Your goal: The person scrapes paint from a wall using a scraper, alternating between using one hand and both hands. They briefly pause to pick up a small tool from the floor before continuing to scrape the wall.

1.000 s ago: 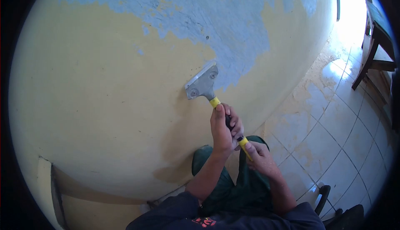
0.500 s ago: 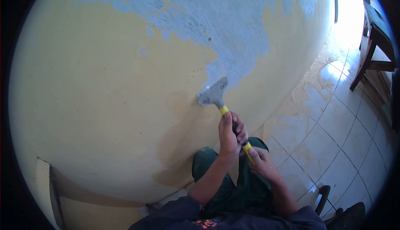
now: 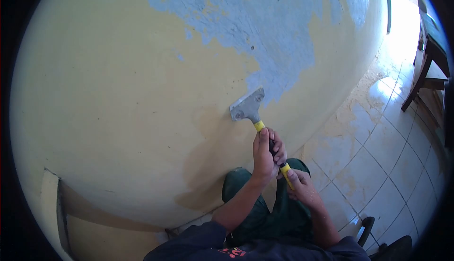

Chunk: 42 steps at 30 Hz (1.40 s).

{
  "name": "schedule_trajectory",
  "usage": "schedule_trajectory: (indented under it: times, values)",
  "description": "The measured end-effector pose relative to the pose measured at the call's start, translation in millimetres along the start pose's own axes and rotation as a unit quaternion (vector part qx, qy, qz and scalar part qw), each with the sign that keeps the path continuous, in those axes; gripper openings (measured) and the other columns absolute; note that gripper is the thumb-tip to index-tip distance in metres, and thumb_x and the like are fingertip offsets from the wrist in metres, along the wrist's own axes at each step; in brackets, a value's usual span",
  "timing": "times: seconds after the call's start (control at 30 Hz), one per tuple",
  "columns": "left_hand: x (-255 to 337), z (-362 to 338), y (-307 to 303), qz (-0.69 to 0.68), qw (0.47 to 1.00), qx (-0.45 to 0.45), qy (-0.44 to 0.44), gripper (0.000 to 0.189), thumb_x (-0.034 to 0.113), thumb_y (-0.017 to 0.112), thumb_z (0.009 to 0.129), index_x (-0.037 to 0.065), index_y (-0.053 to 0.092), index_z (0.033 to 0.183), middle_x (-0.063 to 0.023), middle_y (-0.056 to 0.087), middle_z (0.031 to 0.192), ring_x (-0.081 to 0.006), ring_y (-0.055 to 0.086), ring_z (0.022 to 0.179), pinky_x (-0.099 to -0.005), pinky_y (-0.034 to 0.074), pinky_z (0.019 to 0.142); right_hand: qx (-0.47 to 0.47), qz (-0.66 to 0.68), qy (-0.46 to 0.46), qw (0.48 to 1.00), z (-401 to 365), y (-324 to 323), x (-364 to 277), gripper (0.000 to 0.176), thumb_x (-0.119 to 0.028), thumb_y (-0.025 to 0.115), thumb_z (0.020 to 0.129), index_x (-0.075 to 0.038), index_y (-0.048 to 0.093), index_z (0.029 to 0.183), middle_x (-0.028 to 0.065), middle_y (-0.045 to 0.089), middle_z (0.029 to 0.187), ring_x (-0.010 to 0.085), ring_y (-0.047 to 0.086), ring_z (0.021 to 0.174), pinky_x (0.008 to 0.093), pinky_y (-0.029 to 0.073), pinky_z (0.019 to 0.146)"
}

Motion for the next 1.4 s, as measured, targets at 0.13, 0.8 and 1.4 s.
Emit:
schedule_trajectory:
  times: [0.13,0.8,1.4]
  values:
    - [5,7,0,0.027,1.000,0.007,0.004,0.036,0.048,0.043,0.101,0.014,0.039,0.089,-0.0004,0.036,0.065,-0.0082,0.031,0.042,-0.0235,0.027,0.036,0.010,-0.011,-0.024,1.000,8,-2,-5,0.047,-0.043,0.041,0.103,-0.002,0.064,0.105,-0.0051,0.040,0.061,0.0044,0.038,0.050,0.0219,0.032,0.046]
    - [-10,4,-5,0.022,1.000,0.010,-0.002,0.034,0.045,0.042,0.103,0.014,0.040,0.089,0.0000,0.037,0.067,-0.0079,0.030,0.041,-0.0227,0.026,0.036,0.011,0.021,0.001,1.000,2,-6,15,0.048,-0.046,0.042,0.103,-0.003,0.063,0.106,-0.0053,0.040,0.059,0.0042,0.037,0.047,0.0214,0.031,0.044]
    - [-7,2,-3,0.022,1.000,0.018,0.000,0.033,0.043,0.044,0.102,0.013,0.041,0.089,-0.0001,0.037,0.065,-0.0074,0.031,0.042,-0.0223,0.027,0.037,-0.010,0.049,0.014,0.999,9,-8,23,0.048,-0.047,0.042,0.102,-0.002,0.060,0.108,-0.0052,0.038,0.058,0.0049,0.034,0.046,0.0218,0.031,0.043]
Point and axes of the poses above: each hand's wrist, its own z-axis towards the middle knuckle, its own y-axis out of the palm, x = y × z, the point moved 10 cm from there along z, towards the middle knuckle
